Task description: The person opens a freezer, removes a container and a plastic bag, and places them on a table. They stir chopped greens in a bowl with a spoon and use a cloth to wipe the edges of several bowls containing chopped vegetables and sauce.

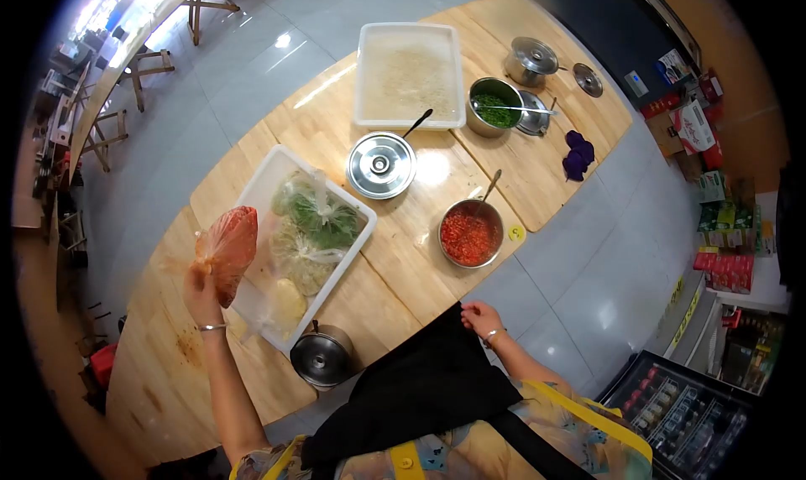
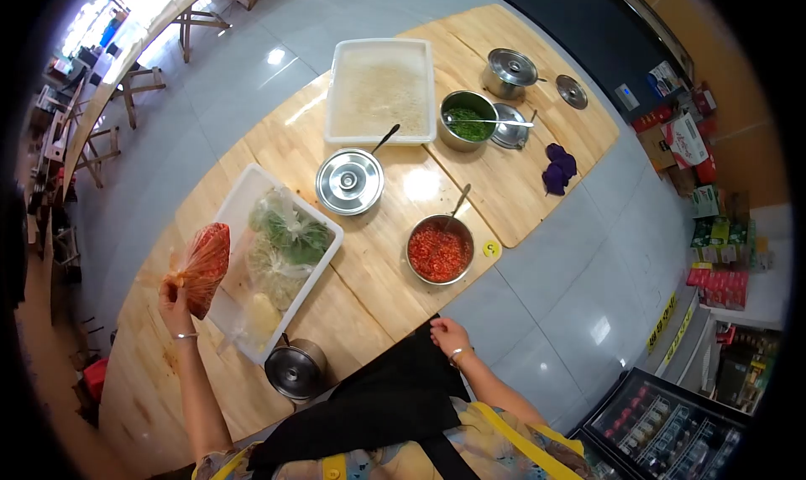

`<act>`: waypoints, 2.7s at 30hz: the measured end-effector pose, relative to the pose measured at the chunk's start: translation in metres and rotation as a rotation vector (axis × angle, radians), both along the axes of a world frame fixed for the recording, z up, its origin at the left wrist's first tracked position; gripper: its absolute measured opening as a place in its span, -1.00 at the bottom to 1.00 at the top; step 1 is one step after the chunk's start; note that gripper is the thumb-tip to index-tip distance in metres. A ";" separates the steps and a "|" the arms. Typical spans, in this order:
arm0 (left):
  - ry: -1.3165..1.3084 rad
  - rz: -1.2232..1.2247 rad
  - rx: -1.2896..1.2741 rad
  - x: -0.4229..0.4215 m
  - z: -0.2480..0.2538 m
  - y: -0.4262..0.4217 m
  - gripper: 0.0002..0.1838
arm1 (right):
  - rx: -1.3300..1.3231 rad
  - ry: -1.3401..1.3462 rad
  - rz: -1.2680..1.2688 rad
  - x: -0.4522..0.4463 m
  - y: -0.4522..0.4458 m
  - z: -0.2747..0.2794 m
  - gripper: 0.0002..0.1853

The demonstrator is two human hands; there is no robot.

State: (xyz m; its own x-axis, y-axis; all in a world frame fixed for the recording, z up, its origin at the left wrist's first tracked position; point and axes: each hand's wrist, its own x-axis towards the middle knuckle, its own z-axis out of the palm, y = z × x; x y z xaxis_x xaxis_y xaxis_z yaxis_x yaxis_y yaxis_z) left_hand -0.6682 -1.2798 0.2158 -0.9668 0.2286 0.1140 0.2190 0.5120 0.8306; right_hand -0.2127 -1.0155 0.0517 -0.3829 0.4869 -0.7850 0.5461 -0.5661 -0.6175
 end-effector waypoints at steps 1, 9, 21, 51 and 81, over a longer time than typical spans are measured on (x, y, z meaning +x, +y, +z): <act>-0.029 -0.018 0.107 0.014 0.019 0.013 -0.79 | 0.002 0.001 -0.006 -0.006 0.004 0.004 -0.83; -0.262 -0.238 0.245 0.113 0.073 0.088 -0.91 | 0.291 0.241 0.292 -0.053 0.038 0.067 -0.80; -0.330 -0.171 0.273 0.160 0.040 0.118 -0.91 | 0.336 0.302 0.262 -0.026 0.072 0.071 -0.80; -0.294 0.467 0.324 0.016 -0.165 -0.003 -0.88 | 0.350 -0.023 0.125 0.007 0.115 0.024 -0.78; -0.507 0.480 0.223 -0.005 -0.185 -0.005 -0.71 | 0.717 0.014 0.177 0.006 0.143 0.030 -0.80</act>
State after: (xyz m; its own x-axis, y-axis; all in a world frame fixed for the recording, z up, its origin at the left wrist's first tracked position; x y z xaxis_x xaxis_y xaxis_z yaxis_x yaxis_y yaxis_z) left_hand -0.6735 -1.2850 0.0303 -0.9010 -0.2101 -0.3794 -0.4258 0.2620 0.8660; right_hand -0.2071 -0.8721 0.0814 -0.5109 0.8088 -0.2913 0.5808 0.0750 -0.8106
